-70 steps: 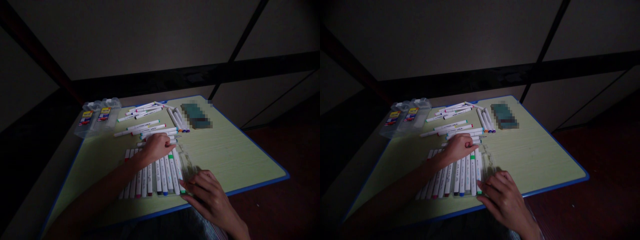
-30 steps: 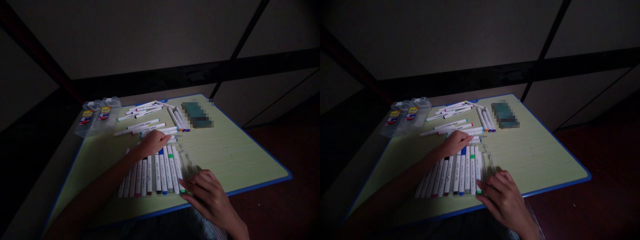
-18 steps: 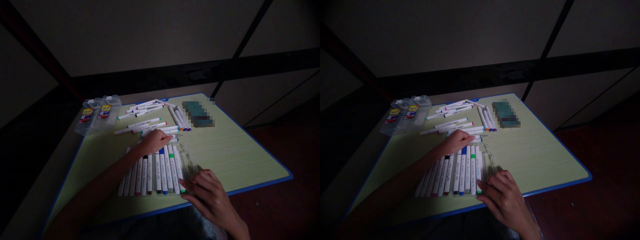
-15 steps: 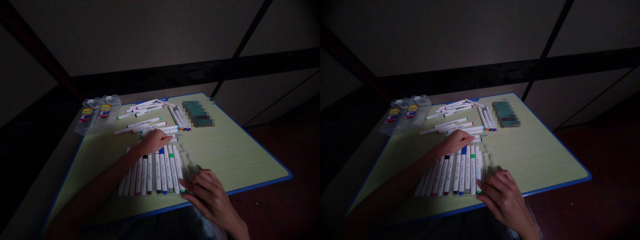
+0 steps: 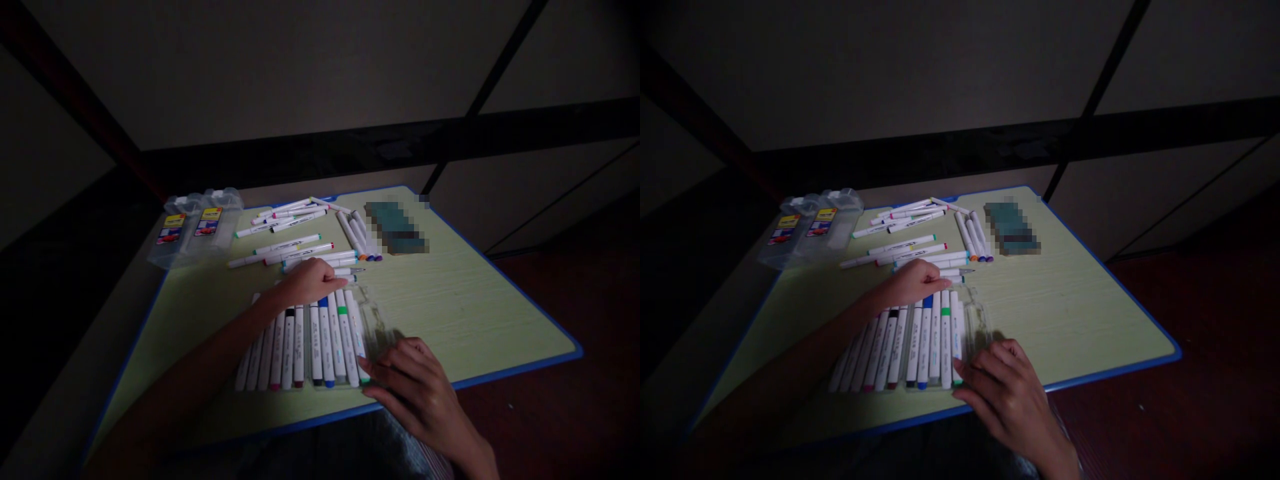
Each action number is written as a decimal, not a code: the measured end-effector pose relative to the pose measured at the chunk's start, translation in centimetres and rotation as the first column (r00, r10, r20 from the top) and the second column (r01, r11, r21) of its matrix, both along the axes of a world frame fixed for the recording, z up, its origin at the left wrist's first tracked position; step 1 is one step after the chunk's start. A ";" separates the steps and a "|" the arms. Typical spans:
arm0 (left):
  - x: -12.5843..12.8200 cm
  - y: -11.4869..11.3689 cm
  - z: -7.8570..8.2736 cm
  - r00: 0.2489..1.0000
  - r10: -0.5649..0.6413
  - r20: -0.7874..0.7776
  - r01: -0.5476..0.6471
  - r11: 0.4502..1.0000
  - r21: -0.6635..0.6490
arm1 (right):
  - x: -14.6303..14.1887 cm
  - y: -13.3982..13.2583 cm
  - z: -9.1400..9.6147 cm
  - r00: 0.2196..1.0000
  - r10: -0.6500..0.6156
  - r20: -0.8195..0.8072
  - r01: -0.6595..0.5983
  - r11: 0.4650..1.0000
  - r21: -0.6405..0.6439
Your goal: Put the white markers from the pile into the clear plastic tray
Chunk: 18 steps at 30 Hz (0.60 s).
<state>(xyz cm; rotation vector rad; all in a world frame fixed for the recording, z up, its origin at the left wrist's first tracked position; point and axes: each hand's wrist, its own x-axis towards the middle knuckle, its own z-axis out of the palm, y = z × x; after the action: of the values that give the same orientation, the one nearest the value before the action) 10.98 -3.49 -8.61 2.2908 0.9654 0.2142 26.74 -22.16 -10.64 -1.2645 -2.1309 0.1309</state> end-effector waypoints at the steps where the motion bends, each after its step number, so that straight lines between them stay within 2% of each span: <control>1: 0.0 0.0 0.0 1.000 -0.005 0.001 0.005 1.000 0.001 | 0.0 0.0 0.0 1.000 -0.002 0.006 0.002 1.000 0.002; 6: -0.1 0.0 0.1 1.000 -0.021 -0.007 0.021 1.000 0.001 | 0.1 0.0 0.0 1.000 -0.005 0.016 0.005 0.999 0.034; 10: -0.1 -0.2 0.5 1.000 -0.026 -0.009 0.026 0.999 0.032 | 0.2 -0.1 0.0 1.000 -0.001 0.028 0.001 1.000 -0.001; 13: 0.1 -0.3 0.6 0.999 -0.028 0.021 0.027 0.998 0.065 | 0.2 -0.1 -0.1 0.999 -0.004 0.038 0.006 0.999 -0.040; 18: 0.5 -0.6 0.3 0.995 -0.005 0.099 -0.007 0.992 0.127 | 0.2 0.0 0.0 1.000 0.005 0.028 -0.004 0.999 -0.032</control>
<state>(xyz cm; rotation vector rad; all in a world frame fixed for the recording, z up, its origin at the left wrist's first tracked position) 11.46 -4.05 -8.35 2.3703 0.9262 0.3964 26.90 -22.15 -10.63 -1.2872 -2.1633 0.1499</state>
